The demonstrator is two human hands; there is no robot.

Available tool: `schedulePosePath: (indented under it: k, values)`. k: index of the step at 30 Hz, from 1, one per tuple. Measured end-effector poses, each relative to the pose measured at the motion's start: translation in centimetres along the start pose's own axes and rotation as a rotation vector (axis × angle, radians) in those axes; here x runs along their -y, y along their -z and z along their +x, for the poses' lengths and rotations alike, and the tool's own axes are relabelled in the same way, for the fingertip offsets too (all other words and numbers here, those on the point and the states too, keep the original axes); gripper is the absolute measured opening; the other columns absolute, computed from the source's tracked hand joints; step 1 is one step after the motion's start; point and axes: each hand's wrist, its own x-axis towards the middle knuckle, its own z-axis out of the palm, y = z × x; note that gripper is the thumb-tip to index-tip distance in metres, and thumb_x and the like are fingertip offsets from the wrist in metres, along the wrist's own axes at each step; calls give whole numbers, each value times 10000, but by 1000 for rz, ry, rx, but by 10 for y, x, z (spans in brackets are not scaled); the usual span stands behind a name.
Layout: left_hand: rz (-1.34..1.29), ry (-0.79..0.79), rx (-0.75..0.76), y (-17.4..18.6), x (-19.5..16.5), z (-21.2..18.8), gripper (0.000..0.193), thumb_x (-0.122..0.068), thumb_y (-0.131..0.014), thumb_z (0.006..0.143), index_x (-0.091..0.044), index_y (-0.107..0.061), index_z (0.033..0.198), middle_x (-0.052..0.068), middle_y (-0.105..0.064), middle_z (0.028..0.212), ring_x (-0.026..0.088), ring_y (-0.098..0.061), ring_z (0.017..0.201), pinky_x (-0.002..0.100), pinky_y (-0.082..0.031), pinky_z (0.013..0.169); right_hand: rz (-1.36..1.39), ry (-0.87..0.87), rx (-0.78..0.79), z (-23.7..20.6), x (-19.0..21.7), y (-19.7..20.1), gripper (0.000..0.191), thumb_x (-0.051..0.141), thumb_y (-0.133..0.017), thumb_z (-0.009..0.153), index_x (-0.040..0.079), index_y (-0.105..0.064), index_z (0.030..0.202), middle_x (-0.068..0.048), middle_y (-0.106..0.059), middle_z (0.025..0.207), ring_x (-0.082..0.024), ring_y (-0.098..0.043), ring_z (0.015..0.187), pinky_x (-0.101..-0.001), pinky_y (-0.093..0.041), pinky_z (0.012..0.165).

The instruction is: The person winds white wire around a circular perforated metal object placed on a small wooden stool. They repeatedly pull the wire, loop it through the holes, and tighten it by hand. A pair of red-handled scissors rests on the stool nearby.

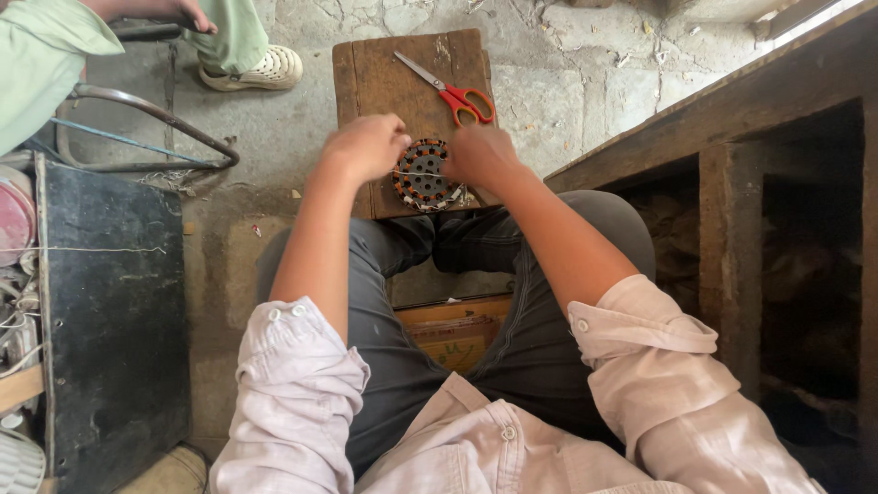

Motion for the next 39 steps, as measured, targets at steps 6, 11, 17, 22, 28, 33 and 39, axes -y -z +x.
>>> schedulePosePath:
  k: [6,11,17,22,28,33,39]
  values:
    - [149,-203,-92,-65,-15,32,460,-375,-721,869,-190,-642,1283,101,-665,1238,320,-628,1153,482,-507,920,445,-117,-458,-3,-15,43,138,252,-727,898,119,-702,927,-57,-729,760,-267,-718,704,-424,-536,602]
    - [287,-322,-297,-125,-41,59,181,-195,-693,924,-158,-707,1101,84,-732,1039,303,-727,980,455,-579,770,380,-196,-288,-11,-25,60,142,266,-738,897,139,-745,962,-69,-753,813,-282,-716,727,-413,-540,639]
    - [135,-189,-216,-139,-34,73,188,-287,-688,940,-106,-701,989,108,-715,1020,324,-718,943,472,-561,754,330,-176,-191,-12,-23,58,173,277,-738,883,137,-754,984,-54,-765,864,-282,-723,792,-429,-552,689]
    - [-320,-23,-205,-115,-34,71,220,-342,-661,989,-123,-667,986,89,-725,965,332,-696,938,486,-526,767,338,-198,-146,-12,-29,61,225,309,-741,872,150,-752,1032,-38,-765,867,-272,-723,811,-425,-555,714]
    - [69,-134,-218,-121,-41,48,413,-450,-841,737,-133,-689,952,95,-714,964,312,-701,926,449,-545,770,288,-201,-30,-21,-37,69,256,352,-718,892,173,-761,1070,-42,-765,941,-271,-719,875,-426,-553,764]
    - [-79,-168,-144,-133,-33,72,246,-430,-753,827,-192,-743,887,62,-743,974,285,-704,953,466,-542,798,273,-270,62,-21,-38,77,288,402,-715,883,198,-756,1082,-31,-765,971,-270,-717,904,-428,-550,796]
    - [-361,-142,82,-90,-17,79,722,-696,-483,1019,-17,-711,924,128,-694,878,260,-629,816,442,-527,766,228,-208,93,-24,-33,76,298,448,-725,884,217,-757,1069,-38,-764,979,-283,-712,924,-443,-544,819]
